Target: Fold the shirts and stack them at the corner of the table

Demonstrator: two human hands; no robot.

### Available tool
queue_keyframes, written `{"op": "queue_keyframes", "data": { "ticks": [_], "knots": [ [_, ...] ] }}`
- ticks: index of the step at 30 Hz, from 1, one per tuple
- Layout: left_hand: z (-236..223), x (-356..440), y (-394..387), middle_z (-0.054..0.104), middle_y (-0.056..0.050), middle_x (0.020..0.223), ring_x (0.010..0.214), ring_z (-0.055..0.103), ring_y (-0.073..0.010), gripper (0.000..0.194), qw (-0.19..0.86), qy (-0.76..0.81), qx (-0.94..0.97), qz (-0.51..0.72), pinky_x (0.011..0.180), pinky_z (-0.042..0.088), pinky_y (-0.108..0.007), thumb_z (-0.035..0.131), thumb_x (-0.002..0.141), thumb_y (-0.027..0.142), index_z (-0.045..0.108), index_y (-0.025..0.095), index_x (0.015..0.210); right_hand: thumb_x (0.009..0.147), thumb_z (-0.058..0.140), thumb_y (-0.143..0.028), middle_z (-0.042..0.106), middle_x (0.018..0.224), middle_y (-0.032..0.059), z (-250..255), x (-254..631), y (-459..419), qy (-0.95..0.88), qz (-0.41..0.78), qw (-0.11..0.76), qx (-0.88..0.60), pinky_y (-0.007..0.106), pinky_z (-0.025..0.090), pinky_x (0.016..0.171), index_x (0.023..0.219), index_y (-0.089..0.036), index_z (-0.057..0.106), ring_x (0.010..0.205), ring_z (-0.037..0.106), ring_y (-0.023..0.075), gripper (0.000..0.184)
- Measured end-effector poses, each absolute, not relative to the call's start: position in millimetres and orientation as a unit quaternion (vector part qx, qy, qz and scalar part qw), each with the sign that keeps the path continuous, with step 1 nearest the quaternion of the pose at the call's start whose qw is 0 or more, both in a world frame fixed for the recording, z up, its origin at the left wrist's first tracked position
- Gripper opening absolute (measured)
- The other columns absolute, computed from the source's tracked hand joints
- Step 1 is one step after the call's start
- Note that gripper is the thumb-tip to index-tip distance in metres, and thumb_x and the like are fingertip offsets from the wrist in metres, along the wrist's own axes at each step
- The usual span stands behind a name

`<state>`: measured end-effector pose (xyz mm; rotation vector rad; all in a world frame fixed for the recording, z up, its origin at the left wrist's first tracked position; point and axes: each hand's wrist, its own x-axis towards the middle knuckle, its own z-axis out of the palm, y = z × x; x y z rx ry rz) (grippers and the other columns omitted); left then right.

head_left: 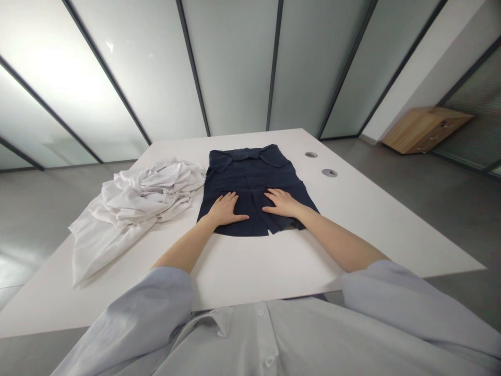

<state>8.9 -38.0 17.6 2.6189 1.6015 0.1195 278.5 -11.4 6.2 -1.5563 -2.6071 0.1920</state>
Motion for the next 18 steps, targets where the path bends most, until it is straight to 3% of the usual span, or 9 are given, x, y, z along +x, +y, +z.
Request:
{"op": "queue_keyframes", "data": {
  "ticks": [5,9,11,14,18],
  "knots": [
    [19,10,-37,0.052,-0.012,0.139,0.129,0.048,-0.0280,0.067,0.025,0.510,0.851,0.124,0.109,0.036,-0.039,0.059,0.083,0.060,0.048,0.020,0.136,0.087,0.058,-0.051,0.055,0.133,0.0153,4,274,-7,-0.849,0.037,0.150,-0.506,0.042,0.039,0.101,0.128,-0.017,0.056,0.122,0.050,0.0306,0.054],
    [23,12,-39,0.058,-0.007,0.119,0.113,0.055,-0.0232,0.037,0.018,0.477,0.864,0.157,0.099,0.045,-0.036,0.061,0.087,0.040,0.057,0.024,0.120,0.088,0.058,-0.036,0.062,0.101,0.0109,12,268,-14,-0.871,0.005,0.171,-0.461,0.036,0.042,0.086,0.092,-0.019,0.066,0.095,0.057,0.0254,0.019],
    [23,13,-39,0.061,-0.006,0.109,0.105,0.058,-0.0218,0.020,0.012,0.460,0.878,0.131,0.095,0.047,-0.035,0.056,0.090,0.033,0.063,0.023,0.106,0.091,0.054,-0.033,0.063,0.089,0.0090,16,264,-18,-0.890,0.013,0.142,-0.433,0.033,0.042,0.082,0.080,-0.019,0.066,0.089,0.057,0.0231,0.022],
    [24,13,-38,0.065,-0.007,0.101,0.099,0.061,-0.0208,0.024,0.008,0.445,0.889,0.108,0.093,0.048,-0.034,0.048,0.094,0.032,0.070,0.021,0.094,0.095,0.048,-0.039,0.065,0.086,0.0087,23,264,-22,-0.900,0.036,0.125,-0.416,0.033,0.044,0.081,0.079,-0.018,0.069,0.087,0.060,0.0220,0.034],
    [24,12,-38,0.067,-0.006,0.121,0.112,0.060,-0.0220,0.037,0.020,0.458,0.881,0.119,0.101,0.044,-0.036,0.042,0.096,0.043,0.072,0.023,0.106,0.098,0.037,-0.052,0.069,0.114,0.0107,22,269,-20,-0.903,0.069,0.119,-0.406,0.036,0.043,0.096,0.102,-0.019,0.073,0.110,0.060,0.0246,0.049]
  ]
}}
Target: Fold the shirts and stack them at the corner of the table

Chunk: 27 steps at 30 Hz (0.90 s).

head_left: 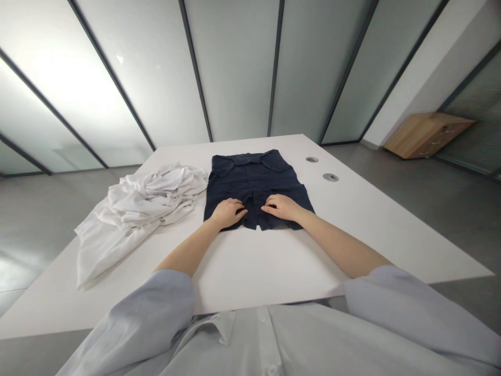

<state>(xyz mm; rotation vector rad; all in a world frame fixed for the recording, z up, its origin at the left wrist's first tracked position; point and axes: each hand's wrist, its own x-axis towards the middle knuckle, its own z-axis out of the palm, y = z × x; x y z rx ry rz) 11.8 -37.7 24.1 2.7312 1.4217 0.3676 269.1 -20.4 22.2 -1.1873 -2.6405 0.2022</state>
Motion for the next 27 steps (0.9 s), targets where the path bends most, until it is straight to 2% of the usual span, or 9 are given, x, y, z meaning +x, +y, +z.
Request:
{"op": "queue_keyframes", "data": {
  "ticks": [3,6,8,11,15,18,22,25,27],
  "knots": [
    [23,10,-39,0.055,-0.009,0.141,0.131,0.049,-0.0273,0.057,0.029,0.478,0.873,0.092,0.111,0.036,-0.041,0.049,0.088,0.060,0.063,0.021,0.128,0.091,0.042,-0.065,0.049,0.146,0.0129,13,271,-17,-0.894,0.080,0.088,-0.433,0.042,0.031,0.112,0.135,-0.017,0.058,0.138,0.040,0.0301,0.067],
    [20,10,-41,0.041,-0.014,0.152,0.140,0.037,-0.0334,0.088,0.040,0.484,0.872,0.061,0.116,0.027,-0.048,0.061,0.073,0.072,0.050,0.018,0.141,0.074,0.059,-0.076,0.030,0.157,0.0134,5,271,-15,-0.881,0.094,0.052,-0.461,0.048,0.023,0.117,0.149,-0.017,0.040,0.146,0.023,0.0349,0.097],
    [19,11,-41,0.040,-0.015,0.152,0.140,0.037,-0.0330,0.082,0.041,0.488,0.869,0.064,0.116,0.026,-0.050,0.060,0.077,0.067,0.049,0.017,0.142,0.069,0.066,-0.073,0.027,0.159,0.0135,3,271,-14,-0.880,0.099,0.046,-0.462,0.049,0.022,0.118,0.150,-0.018,0.039,0.146,0.021,0.0357,0.102],
    [19,9,-38,0.048,-0.014,0.147,0.137,0.043,-0.0287,0.059,0.039,0.486,0.868,0.089,0.115,0.031,-0.047,0.053,0.088,0.051,0.056,0.016,0.135,0.073,0.070,-0.059,0.035,0.155,0.0147,7,273,-13,-0.884,0.101,0.064,-0.452,0.046,0.026,0.117,0.143,-0.016,0.050,0.144,0.029,0.0338,0.085],
    [21,2,-29,0.055,-0.009,0.142,0.133,0.049,-0.0258,0.046,0.066,0.456,0.882,0.099,0.113,0.037,-0.038,0.057,0.083,0.032,0.065,0.018,0.125,0.078,0.064,-0.031,0.049,0.146,0.0099,18,277,-12,-0.896,0.109,0.084,-0.422,0.039,0.034,0.113,0.131,-0.019,0.063,0.136,0.044,0.0276,0.054],
    [22,-4,-25,0.056,-0.006,0.141,0.131,0.051,-0.0232,0.050,0.079,0.446,0.887,0.086,0.113,0.037,-0.033,0.055,0.076,0.018,0.065,0.019,0.125,0.076,0.059,-0.017,0.050,0.146,0.0070,26,278,-14,-0.894,0.098,0.058,-0.433,0.036,0.040,0.109,0.130,-0.021,0.063,0.132,0.049,0.0258,0.055],
    [25,-8,-26,0.058,-0.006,0.139,0.127,0.053,-0.0240,0.057,0.028,0.501,0.863,0.066,0.111,0.040,-0.035,0.052,0.074,0.010,0.061,0.020,0.130,0.073,0.056,-0.008,0.055,0.142,0.0053,31,286,-16,-0.871,0.037,0.012,-0.489,0.039,0.047,0.100,0.131,-0.026,0.062,0.124,0.055,0.0285,0.061],
    [30,-15,-26,0.061,-0.008,0.134,0.124,0.055,-0.0257,0.067,-0.019,0.568,0.820,0.064,0.104,0.046,-0.039,0.051,0.074,0.007,0.052,0.021,0.139,0.075,0.053,-0.006,0.059,0.137,0.0072,26,301,-8,-0.836,-0.002,0.044,-0.548,0.043,0.047,0.100,0.128,-0.025,0.064,0.121,0.057,0.0304,0.058],
    [32,-22,-23,0.059,-0.008,0.137,0.127,0.052,-0.0248,0.070,-0.038,0.607,0.790,0.074,0.105,0.045,-0.038,0.049,0.074,0.005,0.049,0.022,0.142,0.075,0.052,-0.004,0.057,0.139,0.0083,18,312,2,-0.812,-0.008,0.089,-0.576,0.044,0.044,0.105,0.127,-0.023,0.065,0.125,0.054,0.0301,0.057]
  ]
}}
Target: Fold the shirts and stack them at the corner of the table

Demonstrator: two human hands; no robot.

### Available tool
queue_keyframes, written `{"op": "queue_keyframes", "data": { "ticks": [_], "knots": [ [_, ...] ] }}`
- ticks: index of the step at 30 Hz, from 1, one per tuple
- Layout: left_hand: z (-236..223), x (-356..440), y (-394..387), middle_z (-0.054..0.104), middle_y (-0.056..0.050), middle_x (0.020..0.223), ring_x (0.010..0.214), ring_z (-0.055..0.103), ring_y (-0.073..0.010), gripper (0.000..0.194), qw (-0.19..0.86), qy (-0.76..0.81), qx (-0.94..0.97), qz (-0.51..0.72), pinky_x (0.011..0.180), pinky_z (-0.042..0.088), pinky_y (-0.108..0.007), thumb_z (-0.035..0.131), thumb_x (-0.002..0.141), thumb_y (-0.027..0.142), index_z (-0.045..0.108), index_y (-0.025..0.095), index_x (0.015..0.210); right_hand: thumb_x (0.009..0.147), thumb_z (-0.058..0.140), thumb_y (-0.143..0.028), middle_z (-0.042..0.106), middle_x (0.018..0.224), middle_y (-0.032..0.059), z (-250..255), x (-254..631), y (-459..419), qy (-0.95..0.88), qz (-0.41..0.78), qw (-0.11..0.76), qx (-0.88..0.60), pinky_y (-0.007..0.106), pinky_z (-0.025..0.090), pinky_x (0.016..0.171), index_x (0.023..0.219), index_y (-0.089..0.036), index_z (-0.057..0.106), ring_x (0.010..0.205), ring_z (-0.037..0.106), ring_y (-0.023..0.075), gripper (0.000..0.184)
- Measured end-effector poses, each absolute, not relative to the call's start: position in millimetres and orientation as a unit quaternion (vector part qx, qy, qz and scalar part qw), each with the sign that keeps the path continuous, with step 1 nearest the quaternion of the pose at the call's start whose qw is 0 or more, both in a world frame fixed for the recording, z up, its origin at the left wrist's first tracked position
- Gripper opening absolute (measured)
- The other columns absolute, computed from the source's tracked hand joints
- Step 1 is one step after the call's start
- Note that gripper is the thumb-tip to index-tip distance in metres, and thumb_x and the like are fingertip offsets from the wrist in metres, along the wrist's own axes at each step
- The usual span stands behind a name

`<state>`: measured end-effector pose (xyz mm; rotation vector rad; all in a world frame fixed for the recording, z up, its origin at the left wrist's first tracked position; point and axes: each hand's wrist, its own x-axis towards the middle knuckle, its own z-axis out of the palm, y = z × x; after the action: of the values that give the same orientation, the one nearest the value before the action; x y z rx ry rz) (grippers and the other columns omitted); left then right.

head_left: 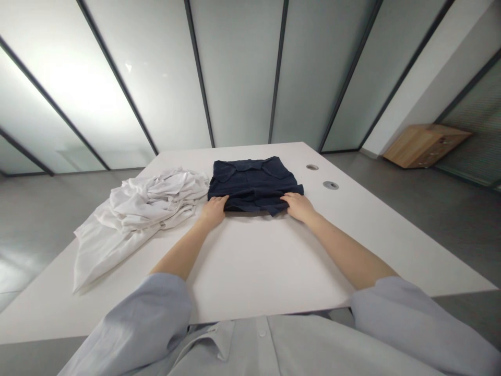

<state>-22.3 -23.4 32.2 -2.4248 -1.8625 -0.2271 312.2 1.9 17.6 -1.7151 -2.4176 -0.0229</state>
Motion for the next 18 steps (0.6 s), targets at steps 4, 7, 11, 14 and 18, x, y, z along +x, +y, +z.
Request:
{"op": "queue_keyframes", "data": {
  "ticks": [4,7,11,14,18],
  "knots": [
    [30,-33,-14,0.036,-0.006,0.156,0.145,0.029,-0.0256,0.072,0.069,-0.627,-0.770,-0.093,0.114,0.034,-0.040,0.049,0.073,0.004,0.048,0.022,0.143,0.073,0.050,0.000,0.048,0.148,0.0054,-1,326,21,-0.802,0.023,0.165,-0.574,0.040,0.035,0.114,0.132,-0.021,0.061,0.138,0.041,0.0245,0.064],
    [23,-33,-7,0.025,-0.007,0.161,0.149,0.017,-0.0273,0.079,0.087,-0.616,-0.775,-0.111,0.117,0.027,-0.044,0.051,0.074,0.008,0.036,0.021,0.150,0.074,0.053,-0.002,0.044,0.151,0.0059,-5,323,25,-0.800,0.049,0.177,-0.572,0.039,0.035,0.114,0.137,-0.020,0.056,0.140,0.039,0.0248,0.066],
    [19,-28,-3,0.053,-0.007,0.144,0.137,0.043,-0.0230,0.063,0.037,-0.592,-0.802,-0.073,0.118,0.025,-0.044,0.047,0.078,0.010,0.050,0.022,0.140,0.077,0.050,-0.003,0.061,0.135,0.0053,9,314,18,-0.792,0.059,0.134,-0.592,0.037,0.041,0.106,0.126,-0.024,0.065,0.127,0.053,0.0243,0.056],
    [24,-27,-6,0.068,-0.008,0.122,0.119,0.059,-0.0220,0.047,0.019,-0.611,-0.788,-0.076,0.110,0.036,-0.038,0.045,0.080,0.009,0.065,0.021,0.121,0.078,0.050,-0.005,0.070,0.118,0.0064,25,310,9,-0.774,0.049,0.109,-0.622,0.032,0.045,0.094,0.111,-0.023,0.071,0.112,0.062,0.0244,0.044],
    [40,-32,-7,0.070,-0.012,0.117,0.111,0.064,-0.0254,0.042,-0.025,-0.616,-0.786,-0.049,0.098,0.046,-0.034,0.045,0.080,0.013,0.067,0.017,0.115,0.077,0.049,-0.006,0.073,0.106,0.0073,46,313,-2,-0.784,0.062,0.069,-0.614,0.028,0.045,0.081,0.101,-0.022,0.072,0.099,0.065,0.0236,0.037]
  ]
}}
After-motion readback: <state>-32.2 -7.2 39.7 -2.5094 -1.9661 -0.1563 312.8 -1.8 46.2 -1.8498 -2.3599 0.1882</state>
